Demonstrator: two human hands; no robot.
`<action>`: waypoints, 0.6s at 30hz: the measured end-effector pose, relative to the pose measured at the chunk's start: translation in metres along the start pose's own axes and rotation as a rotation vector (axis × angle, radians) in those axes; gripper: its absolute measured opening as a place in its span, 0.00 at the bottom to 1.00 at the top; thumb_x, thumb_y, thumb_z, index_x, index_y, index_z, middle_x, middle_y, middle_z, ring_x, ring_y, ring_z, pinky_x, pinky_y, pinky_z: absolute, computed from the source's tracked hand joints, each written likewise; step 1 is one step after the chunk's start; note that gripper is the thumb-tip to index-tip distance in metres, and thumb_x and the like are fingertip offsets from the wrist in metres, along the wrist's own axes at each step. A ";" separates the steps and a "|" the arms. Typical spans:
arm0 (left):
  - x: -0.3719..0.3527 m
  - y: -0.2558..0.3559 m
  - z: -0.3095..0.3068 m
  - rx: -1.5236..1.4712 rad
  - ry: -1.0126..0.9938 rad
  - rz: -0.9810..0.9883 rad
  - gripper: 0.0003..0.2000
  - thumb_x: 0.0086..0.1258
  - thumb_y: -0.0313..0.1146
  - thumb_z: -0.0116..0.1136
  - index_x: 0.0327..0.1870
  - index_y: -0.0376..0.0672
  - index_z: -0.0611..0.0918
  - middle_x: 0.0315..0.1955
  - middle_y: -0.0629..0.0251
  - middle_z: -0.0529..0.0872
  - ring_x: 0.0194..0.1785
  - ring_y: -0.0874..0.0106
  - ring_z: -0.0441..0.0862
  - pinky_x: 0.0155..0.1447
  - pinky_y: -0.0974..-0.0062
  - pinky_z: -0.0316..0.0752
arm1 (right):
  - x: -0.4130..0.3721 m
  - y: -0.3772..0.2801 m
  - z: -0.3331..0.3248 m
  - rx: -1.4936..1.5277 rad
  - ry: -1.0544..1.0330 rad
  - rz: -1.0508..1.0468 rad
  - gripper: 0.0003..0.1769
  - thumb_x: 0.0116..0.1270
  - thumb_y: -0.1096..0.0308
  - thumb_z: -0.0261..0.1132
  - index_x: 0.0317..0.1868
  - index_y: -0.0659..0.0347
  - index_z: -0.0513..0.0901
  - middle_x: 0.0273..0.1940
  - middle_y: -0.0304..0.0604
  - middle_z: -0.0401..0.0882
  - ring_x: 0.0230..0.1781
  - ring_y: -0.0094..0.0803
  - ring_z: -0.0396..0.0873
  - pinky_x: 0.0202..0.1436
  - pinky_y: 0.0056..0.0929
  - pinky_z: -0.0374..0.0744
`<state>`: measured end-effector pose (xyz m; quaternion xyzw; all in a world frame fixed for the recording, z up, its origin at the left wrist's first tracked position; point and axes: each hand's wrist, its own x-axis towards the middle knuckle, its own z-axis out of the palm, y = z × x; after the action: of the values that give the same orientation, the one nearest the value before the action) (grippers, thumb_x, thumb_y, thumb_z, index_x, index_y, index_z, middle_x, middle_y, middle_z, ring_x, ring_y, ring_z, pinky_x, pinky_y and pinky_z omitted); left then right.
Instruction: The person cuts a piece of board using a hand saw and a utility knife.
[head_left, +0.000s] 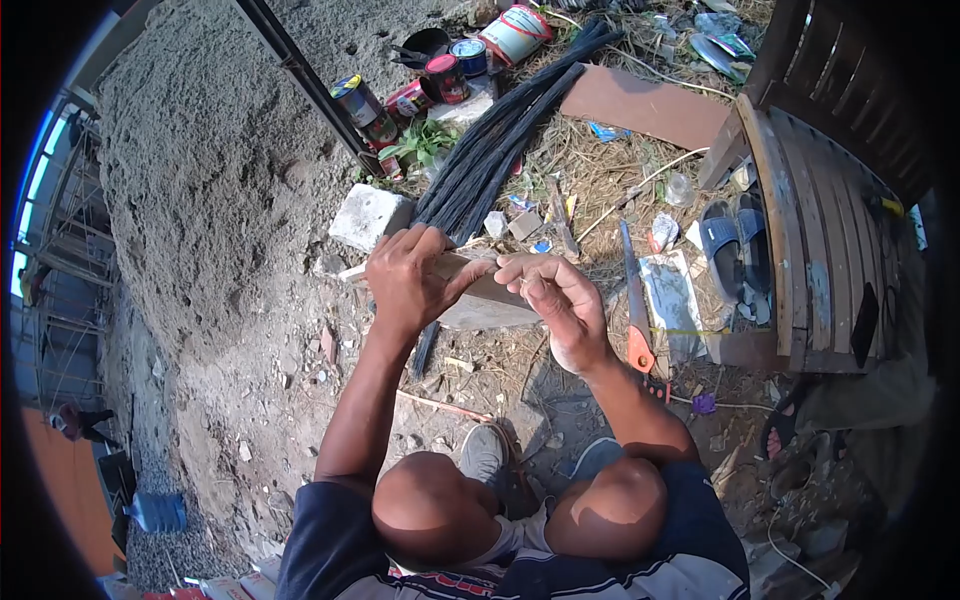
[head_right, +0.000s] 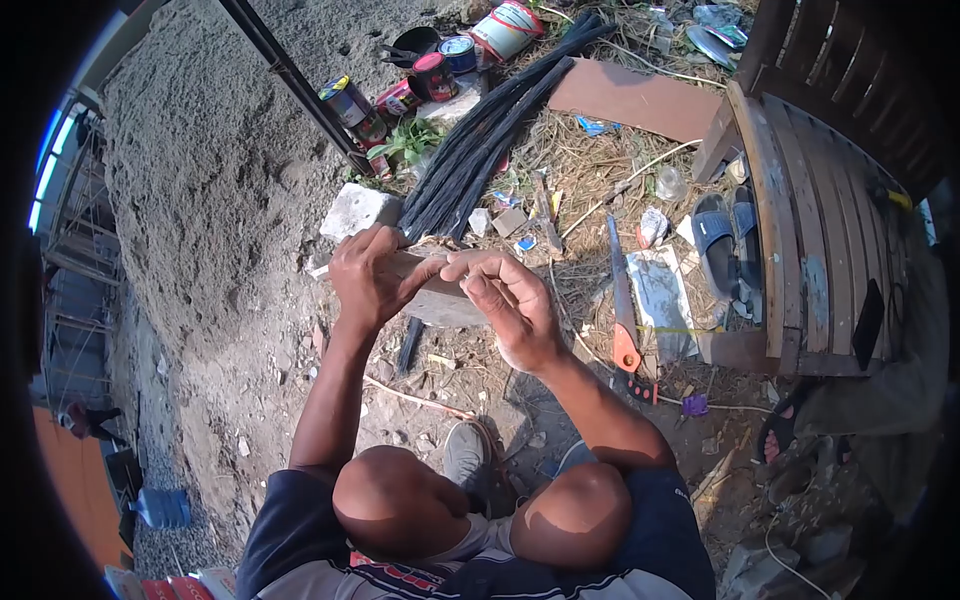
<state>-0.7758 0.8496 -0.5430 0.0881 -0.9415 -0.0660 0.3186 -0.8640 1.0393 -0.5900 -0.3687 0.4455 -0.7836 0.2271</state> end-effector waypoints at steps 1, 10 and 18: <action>0.004 0.002 0.002 0.010 -0.002 -0.009 0.23 0.48 0.52 0.80 0.25 0.45 0.79 0.21 0.65 0.81 0.27 0.64 0.81 0.34 0.66 0.73 | 0.002 0.003 0.005 -0.017 0.058 -0.051 0.14 0.80 0.63 0.55 0.42 0.65 0.77 0.48 0.47 0.80 0.47 0.27 0.76 0.56 0.29 0.75; 0.054 -0.068 0.040 0.212 0.029 -0.265 0.20 0.55 0.50 0.75 0.32 0.45 0.80 0.31 0.60 0.88 0.33 0.57 0.86 0.34 0.60 0.78 | -0.032 -0.036 -0.003 -0.237 0.050 -0.283 0.05 0.76 0.72 0.60 0.46 0.65 0.75 0.30 0.38 0.74 0.24 0.23 0.71 0.30 0.24 0.71; 0.046 -0.072 0.031 0.230 -0.015 -0.339 0.22 0.54 0.55 0.75 0.38 0.47 0.83 0.30 0.59 0.89 0.35 0.57 0.88 0.38 0.60 0.79 | -0.069 0.101 -0.073 -1.441 -0.087 0.259 0.32 0.70 0.55 0.65 0.68 0.64 0.70 0.53 0.55 0.81 0.55 0.48 0.80 0.59 0.42 0.77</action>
<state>-0.8219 0.7716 -0.5531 0.2807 -0.9168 -0.0116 0.2840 -0.8753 1.0754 -0.7273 -0.4017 0.8809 -0.2476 0.0367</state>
